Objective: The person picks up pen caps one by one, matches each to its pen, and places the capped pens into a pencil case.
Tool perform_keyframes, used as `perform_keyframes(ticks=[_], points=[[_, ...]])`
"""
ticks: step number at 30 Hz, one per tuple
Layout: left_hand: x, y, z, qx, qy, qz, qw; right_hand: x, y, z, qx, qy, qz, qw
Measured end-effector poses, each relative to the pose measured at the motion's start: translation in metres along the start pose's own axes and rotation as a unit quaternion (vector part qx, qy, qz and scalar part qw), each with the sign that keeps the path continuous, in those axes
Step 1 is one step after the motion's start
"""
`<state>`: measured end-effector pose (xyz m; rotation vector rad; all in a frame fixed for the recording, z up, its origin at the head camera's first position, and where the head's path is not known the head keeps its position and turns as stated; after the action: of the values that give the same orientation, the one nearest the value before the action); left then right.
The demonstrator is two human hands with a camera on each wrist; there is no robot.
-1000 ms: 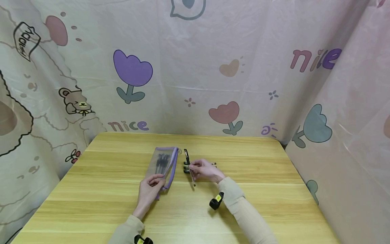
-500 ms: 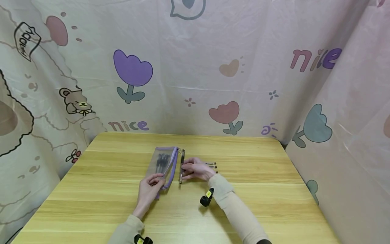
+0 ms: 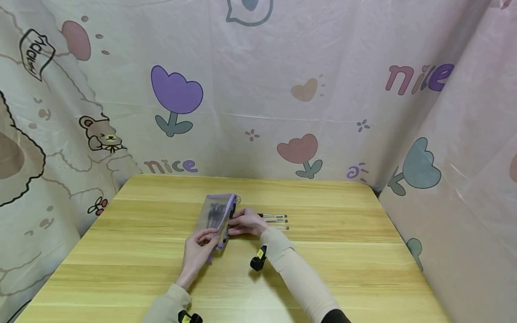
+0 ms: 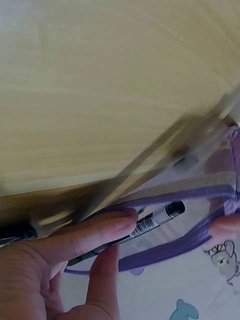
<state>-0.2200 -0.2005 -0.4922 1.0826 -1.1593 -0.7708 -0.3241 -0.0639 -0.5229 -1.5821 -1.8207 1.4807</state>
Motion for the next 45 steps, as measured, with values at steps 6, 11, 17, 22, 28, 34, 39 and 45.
perform_keyframes(ticks=[6, 11, 17, 22, 28, 34, 39, 45], points=[[0.000, -0.001, 0.002, -0.001, 0.002, 0.002, 1.0000, -0.008, 0.000, 0.007, 0.007, 0.016, -0.027, 0.999], [-0.001, -0.002, 0.001, 0.000, 0.002, 0.001, 1.0000, -0.011, 0.001, 0.012, 0.011, 0.017, -0.035, 0.999], [-0.001, -0.004, 0.002, 0.004, 0.004, -0.003, 1.0000, -0.011, 0.001, 0.007, 0.014, 0.007, -0.020, 1.000], [0.000, -0.004, 0.003, 0.004, 0.009, -0.004, 0.9999, -0.006, -0.003, -0.007, 0.065, -0.016, -0.026, 0.997], [-0.001, -0.004, 0.002, 0.007, 0.008, 0.001, 0.9999, 0.009, -0.015, -0.043, 0.179, -0.057, -0.148, 0.971], [0.000, -0.002, 0.003, 0.000, 0.010, 0.005, 0.9999, 0.043, -0.034, -0.083, 0.287, -0.049, -0.303, 0.907], [-0.001, -0.004, 0.004, 0.005, 0.008, 0.009, 0.9999, 0.075, -0.045, -0.099, 0.318, -0.013, -0.379, 0.869], [-0.002, -0.007, 0.004, 0.014, 0.003, 0.003, 0.9999, 0.098, -0.049, -0.101, 0.313, 0.019, -0.419, 0.852]])
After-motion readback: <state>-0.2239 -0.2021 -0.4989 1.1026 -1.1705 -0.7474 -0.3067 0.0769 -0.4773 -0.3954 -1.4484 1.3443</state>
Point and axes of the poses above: each hand's wrist, its own z-axis towards the middle knuckle, its own x-axis out of the back of the hand, y = z × x, the point moved 10 cm from there along z, towards the middle knuckle, and after that the axes turned 13 degrees about z, right-handed, at the moved point
